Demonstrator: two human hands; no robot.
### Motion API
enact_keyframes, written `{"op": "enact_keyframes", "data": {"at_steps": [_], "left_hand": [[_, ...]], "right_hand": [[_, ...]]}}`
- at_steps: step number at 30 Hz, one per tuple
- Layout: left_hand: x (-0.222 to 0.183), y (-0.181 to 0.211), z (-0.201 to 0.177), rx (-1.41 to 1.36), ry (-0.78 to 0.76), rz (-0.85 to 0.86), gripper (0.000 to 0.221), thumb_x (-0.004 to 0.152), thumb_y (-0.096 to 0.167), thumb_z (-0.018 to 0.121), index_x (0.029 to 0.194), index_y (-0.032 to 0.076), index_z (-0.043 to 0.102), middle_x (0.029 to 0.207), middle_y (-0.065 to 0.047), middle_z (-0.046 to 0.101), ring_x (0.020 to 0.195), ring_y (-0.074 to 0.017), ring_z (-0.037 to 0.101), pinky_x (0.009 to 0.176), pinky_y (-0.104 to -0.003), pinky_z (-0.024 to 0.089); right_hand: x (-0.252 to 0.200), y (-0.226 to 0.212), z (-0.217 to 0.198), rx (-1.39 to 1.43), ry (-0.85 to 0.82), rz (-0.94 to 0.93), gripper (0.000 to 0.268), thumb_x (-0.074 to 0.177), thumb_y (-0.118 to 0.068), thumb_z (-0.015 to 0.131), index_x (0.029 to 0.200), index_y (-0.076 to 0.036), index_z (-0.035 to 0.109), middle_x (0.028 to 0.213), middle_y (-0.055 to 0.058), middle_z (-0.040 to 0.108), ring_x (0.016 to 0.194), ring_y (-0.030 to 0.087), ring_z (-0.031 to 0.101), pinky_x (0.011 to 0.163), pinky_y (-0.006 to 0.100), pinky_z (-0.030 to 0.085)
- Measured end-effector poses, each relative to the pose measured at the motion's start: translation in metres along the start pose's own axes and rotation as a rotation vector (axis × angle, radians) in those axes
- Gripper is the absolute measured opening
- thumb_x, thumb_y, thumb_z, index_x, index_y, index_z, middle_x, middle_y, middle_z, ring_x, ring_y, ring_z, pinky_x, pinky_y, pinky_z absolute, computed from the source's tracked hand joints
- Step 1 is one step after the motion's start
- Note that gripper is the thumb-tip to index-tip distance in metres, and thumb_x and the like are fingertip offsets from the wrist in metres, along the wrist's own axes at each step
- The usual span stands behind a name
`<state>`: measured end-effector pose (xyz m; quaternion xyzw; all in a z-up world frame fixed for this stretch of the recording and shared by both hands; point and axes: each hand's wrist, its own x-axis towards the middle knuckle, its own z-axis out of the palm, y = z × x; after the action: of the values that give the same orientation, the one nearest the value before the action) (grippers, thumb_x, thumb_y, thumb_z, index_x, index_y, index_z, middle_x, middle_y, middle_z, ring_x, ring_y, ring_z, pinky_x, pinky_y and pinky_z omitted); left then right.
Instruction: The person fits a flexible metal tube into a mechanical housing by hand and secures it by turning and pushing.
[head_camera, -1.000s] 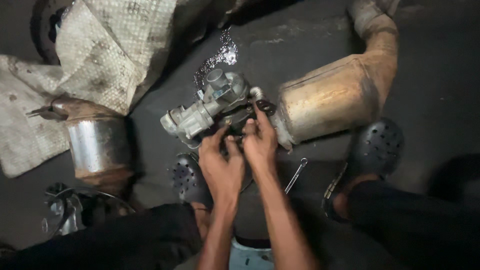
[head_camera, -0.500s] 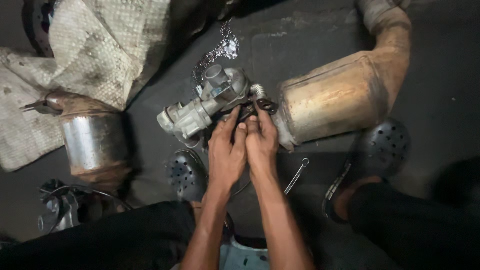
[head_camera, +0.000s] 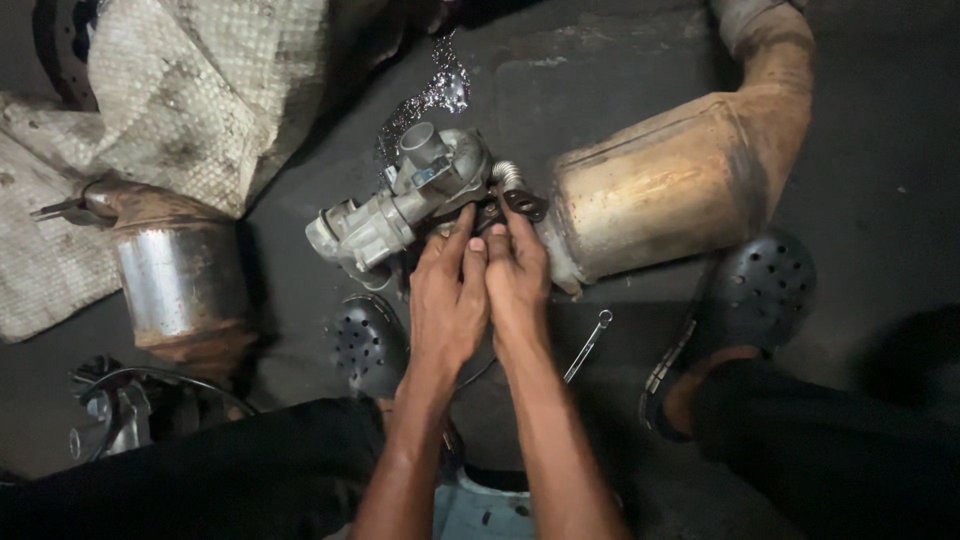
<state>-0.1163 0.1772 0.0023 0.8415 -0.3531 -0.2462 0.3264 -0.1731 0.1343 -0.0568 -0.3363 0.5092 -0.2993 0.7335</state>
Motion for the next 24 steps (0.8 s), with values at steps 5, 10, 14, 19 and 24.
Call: {"op": "enact_keyframes", "data": {"at_steps": [5, 10, 14, 19, 24], "left_hand": [[0.001, 0.002, -0.002, 0.011, 0.005, 0.036, 0.044, 0.104, 0.024, 0.048, 0.139, 0.000, 0.061, 0.118, -0.027, 0.068, 0.106, -0.0413, 0.069, 0.093, -0.044, 0.054], [-0.001, 0.002, -0.003, 0.017, -0.015, 0.051, 0.045, 0.105, 0.026, 0.046, 0.141, 0.002, 0.060, 0.117, -0.027, 0.067, 0.103, -0.0419, 0.069, 0.090, -0.045, 0.054], [0.001, 0.009, -0.008, 0.039, -0.044, 0.063, 0.046, 0.106, 0.027, 0.045, 0.143, 0.003, 0.059, 0.119, -0.029, 0.065, 0.104, -0.0448, 0.067, 0.091, -0.047, 0.053], [0.007, 0.020, -0.016, 0.143, -0.192, -0.112, 0.050, 0.102, 0.032, 0.039, 0.143, 0.013, 0.060, 0.116, -0.029, 0.063, 0.101, -0.0453, 0.067, 0.088, -0.050, 0.052], [0.006, 0.025, -0.013, 0.156, -0.149, -0.090, 0.051, 0.104, 0.034, 0.038, 0.143, 0.009, 0.058, 0.121, -0.031, 0.063, 0.108, -0.0475, 0.065, 0.092, -0.052, 0.051]], "right_hand": [[-0.001, -0.001, 0.001, 0.012, 0.020, 0.028, 0.044, 0.102, -0.005, 0.049, 0.145, -0.002, 0.053, 0.141, 0.010, 0.062, 0.127, 0.018, 0.059, 0.105, 0.028, 0.046], [-0.002, 0.002, 0.000, 0.019, 0.015, 0.036, 0.044, 0.102, -0.006, 0.048, 0.145, 0.000, 0.055, 0.136, 0.016, 0.066, 0.120, 0.021, 0.061, 0.101, 0.031, 0.049], [0.000, 0.007, -0.002, -0.007, 0.028, 0.003, 0.044, 0.101, -0.004, 0.048, 0.144, 0.000, 0.057, 0.135, 0.013, 0.066, 0.121, 0.019, 0.061, 0.103, 0.030, 0.048], [0.001, 0.010, -0.004, 0.134, -0.013, 0.046, 0.044, 0.103, -0.005, 0.046, 0.146, -0.005, 0.055, 0.135, 0.006, 0.066, 0.119, 0.016, 0.062, 0.103, 0.027, 0.049], [0.002, 0.013, -0.003, 0.209, -0.004, 0.101, 0.051, 0.098, -0.001, 0.047, 0.148, -0.006, 0.057, 0.128, 0.008, 0.066, 0.107, 0.016, 0.061, 0.095, 0.028, 0.050]]}}
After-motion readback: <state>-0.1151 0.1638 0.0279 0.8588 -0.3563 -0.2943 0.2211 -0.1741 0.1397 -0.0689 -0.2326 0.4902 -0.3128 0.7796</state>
